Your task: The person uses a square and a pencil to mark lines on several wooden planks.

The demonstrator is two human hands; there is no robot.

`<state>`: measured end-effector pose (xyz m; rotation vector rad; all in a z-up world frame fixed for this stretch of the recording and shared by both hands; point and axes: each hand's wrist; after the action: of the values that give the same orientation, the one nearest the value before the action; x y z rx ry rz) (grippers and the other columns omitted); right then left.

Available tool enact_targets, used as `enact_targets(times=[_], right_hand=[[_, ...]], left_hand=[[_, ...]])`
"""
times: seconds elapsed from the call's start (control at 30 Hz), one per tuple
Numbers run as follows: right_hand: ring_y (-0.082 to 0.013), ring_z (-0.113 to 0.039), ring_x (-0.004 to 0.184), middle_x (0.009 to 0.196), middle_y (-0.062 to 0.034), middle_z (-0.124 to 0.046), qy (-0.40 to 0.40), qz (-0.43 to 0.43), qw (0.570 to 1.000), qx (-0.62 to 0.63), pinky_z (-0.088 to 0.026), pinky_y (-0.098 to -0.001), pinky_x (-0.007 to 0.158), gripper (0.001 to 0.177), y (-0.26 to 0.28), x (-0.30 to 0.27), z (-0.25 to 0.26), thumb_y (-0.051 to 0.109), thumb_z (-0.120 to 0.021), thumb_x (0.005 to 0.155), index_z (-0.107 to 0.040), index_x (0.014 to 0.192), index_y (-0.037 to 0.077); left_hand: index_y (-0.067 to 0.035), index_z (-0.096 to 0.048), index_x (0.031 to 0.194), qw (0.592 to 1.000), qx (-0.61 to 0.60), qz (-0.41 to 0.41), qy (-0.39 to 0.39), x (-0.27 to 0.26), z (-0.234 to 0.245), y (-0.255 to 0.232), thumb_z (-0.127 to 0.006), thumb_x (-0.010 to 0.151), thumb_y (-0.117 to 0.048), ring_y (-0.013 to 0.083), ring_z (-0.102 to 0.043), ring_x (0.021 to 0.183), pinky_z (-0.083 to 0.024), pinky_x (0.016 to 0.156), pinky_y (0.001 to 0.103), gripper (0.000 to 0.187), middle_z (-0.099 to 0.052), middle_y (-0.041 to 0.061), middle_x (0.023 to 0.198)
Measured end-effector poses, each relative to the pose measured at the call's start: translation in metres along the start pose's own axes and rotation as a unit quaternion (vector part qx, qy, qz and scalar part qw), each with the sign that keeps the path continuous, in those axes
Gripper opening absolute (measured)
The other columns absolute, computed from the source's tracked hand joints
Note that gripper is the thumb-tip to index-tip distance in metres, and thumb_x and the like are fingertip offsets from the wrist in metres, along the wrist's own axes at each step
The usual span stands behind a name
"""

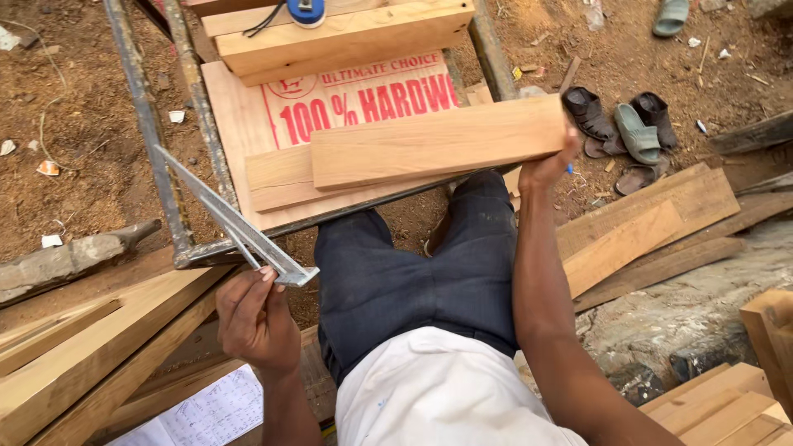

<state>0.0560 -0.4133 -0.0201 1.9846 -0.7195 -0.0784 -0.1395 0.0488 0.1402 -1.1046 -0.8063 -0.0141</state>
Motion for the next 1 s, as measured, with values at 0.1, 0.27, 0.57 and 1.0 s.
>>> enact_targets(times=[0.1,0.27,0.57,1.0], right_hand=[[-0.0247,-0.062,0.124,0.128,-0.0138,-0.063,-0.037,-0.043,0.994,-0.098,-0.05,-0.0417,0.113,0.04,-0.031,-0.016,0.056,0.034,-0.064,0.101,-0.062,0.125,0.003],[-0.0173,-0.06,0.12,0.132,-0.009,-0.062,0.095,-0.063,0.948,-0.298,-0.046,-0.0307,0.108,0.035,-0.043,-0.034,0.063,0.016,-0.068,0.102,-0.064,0.133,-0.001],[-0.0217,-0.059,0.134,0.144,-0.014,-0.063,0.186,-0.115,0.942,-0.253,-0.045,-0.0355,0.116,0.039,-0.006,-0.069,0.005,0.017,-0.063,0.105,-0.06,0.14,0.001],[-0.0305,-0.052,0.148,0.155,-0.0191,-0.056,0.156,-0.043,0.957,-0.241,-0.043,-0.0445,0.126,0.036,0.011,-0.084,0.012,0.016,-0.055,0.112,-0.055,0.145,0.001]], left_hand=[[-0.001,-0.073,0.111,0.987,-0.121,0.108,0.019,-0.007,-0.029,0.004,-0.073,0.095,0.004,0.0132,-0.067,0.095,-0.059,0.079,0.025,0.016,-0.069,0.009,0.108],[-0.003,-0.066,0.123,0.883,-0.411,0.222,0.056,-0.027,-0.121,0.02,-0.073,0.099,-0.001,0.0206,-0.073,0.108,-0.062,0.105,0.037,0.025,-0.073,0.01,0.114],[-0.003,-0.057,0.115,0.788,-0.409,0.45,0.098,-0.045,-0.233,0.079,-0.07,0.102,-0.004,0.0234,-0.076,0.098,-0.067,0.094,0.038,0.019,-0.063,0.01,0.107],[-0.007,-0.077,0.113,0.887,0.143,-0.214,0.385,0.012,-0.241,0.036,-0.078,0.091,-0.018,0.026,-0.058,0.112,-0.043,0.102,0.043,0.025,-0.068,0.009,0.113]])
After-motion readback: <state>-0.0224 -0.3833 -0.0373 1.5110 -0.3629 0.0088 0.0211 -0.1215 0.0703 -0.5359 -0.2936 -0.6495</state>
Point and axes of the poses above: each hand's wrist, its own x-axis towards the middle knuckle, its own z-axis out of the back of the hand, y = z × x
